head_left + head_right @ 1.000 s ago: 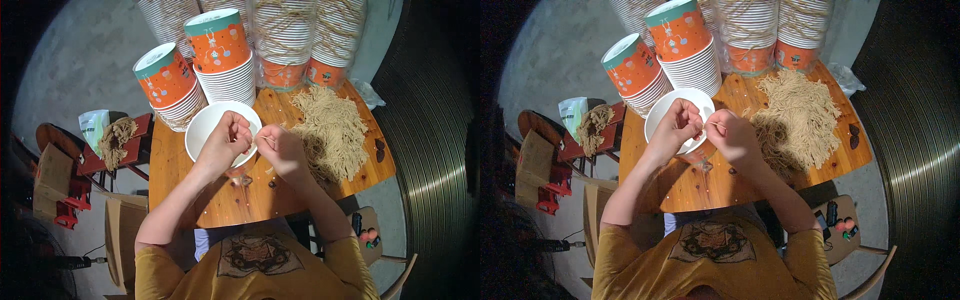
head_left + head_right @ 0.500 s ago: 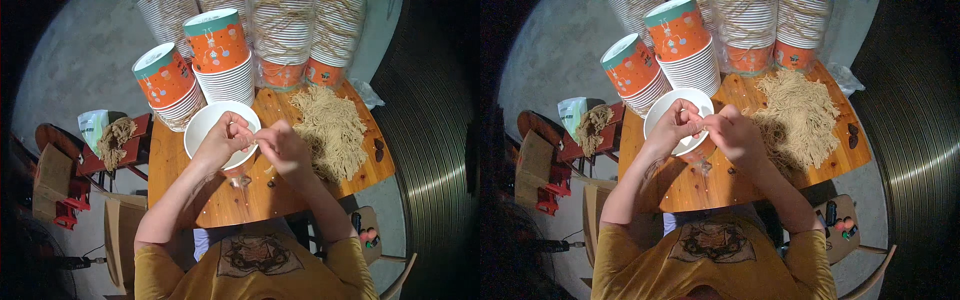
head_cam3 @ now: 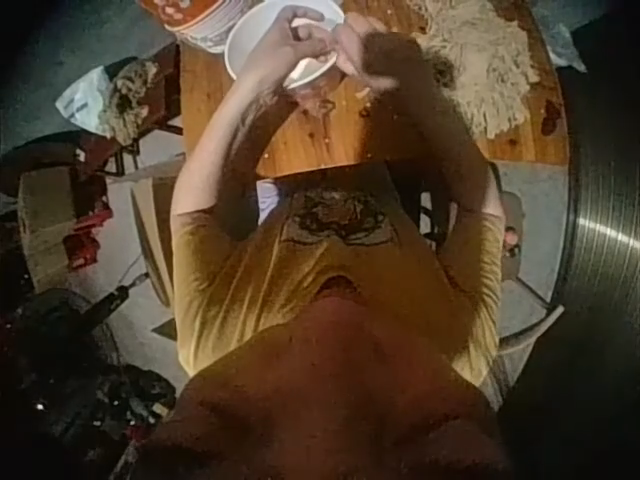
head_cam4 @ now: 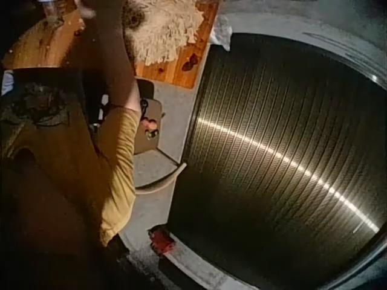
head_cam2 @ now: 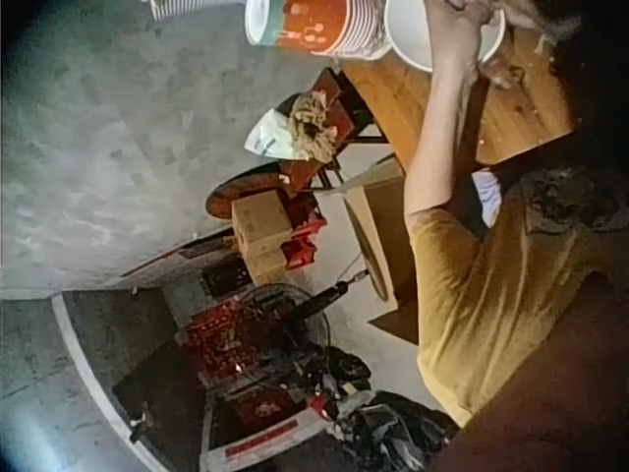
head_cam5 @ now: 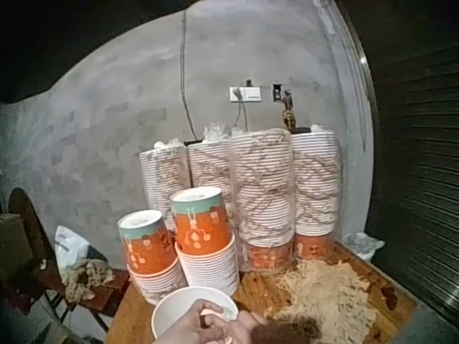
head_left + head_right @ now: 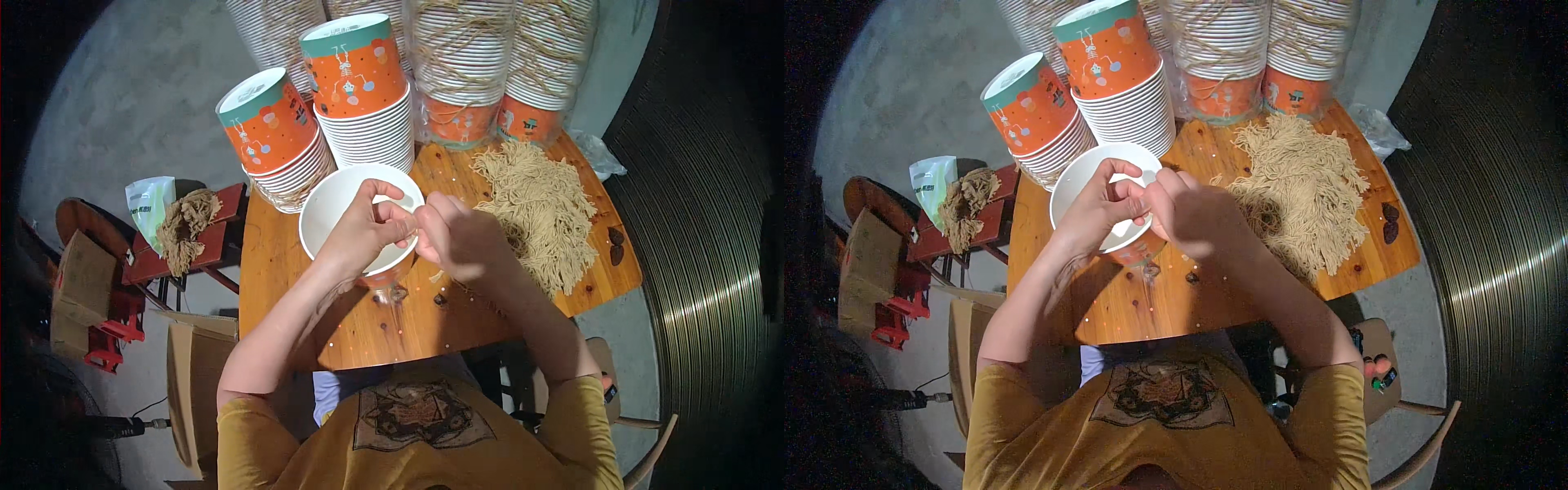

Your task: Packaging and portioning shredded noodles into paper bowls using a small bamboo stick.

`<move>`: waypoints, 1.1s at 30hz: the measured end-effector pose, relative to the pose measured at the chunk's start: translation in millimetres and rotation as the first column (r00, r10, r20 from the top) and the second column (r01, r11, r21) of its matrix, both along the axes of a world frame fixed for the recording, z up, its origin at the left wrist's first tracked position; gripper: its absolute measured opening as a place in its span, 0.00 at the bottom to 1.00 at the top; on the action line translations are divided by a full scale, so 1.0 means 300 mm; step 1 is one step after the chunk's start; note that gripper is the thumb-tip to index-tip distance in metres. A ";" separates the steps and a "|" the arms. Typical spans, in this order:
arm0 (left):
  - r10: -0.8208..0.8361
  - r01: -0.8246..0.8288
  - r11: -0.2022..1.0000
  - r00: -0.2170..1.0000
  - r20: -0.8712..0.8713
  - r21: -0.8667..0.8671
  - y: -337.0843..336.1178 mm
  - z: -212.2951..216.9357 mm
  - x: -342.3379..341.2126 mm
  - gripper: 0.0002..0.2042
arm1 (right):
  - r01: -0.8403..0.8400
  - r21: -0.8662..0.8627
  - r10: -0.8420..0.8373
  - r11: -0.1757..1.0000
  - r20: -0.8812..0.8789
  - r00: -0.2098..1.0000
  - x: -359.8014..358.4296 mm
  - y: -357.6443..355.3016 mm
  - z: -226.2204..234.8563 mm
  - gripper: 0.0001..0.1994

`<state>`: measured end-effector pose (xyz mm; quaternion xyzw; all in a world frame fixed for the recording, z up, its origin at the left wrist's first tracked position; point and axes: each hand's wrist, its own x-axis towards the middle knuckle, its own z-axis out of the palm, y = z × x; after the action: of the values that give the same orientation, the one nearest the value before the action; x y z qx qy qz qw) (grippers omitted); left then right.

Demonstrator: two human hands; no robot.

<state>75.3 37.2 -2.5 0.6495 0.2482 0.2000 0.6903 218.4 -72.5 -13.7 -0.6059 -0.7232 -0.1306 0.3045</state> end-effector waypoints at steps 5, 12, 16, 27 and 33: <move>-0.038 0.038 0.998 0.999 -0.009 0.046 -0.016 0.013 0.009 0.17 | 0.028 -0.129 -0.083 0.991 -0.443 0.892 0.007 0.011 -0.010 0.09; -0.046 0.046 0.999 0.999 -0.016 0.017 -0.007 0.014 0.003 0.18 | -0.468 -0.271 -0.186 0.841 -0.958 0.220 0.045 -0.005 0.009 0.06; -0.047 0.047 0.999 0.999 -0.022 0.021 -0.014 0.022 0.006 0.18 | -0.281 -0.039 0.117 0.959 -0.848 0.517 0.026 -0.025 -0.046 0.05; -0.067 0.067 0.997 0.997 -0.025 0.036 -0.015 0.010 0.011 0.16 | -0.475 -0.175 -0.150 0.862 -0.984 0.092 0.054 -0.019 -0.043 0.08; -0.071 0.072 0.997 0.997 -0.032 0.025 -0.020 0.014 0.013 0.15 | -0.488 -0.118 -0.121 0.865 -0.992 0.025 0.042 -0.034 -0.024 0.10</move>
<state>79.0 31.2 1.6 0.6698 0.2331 0.1683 0.6846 231.1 -82.7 -20.9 -0.4722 -0.3944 0.5280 0.5855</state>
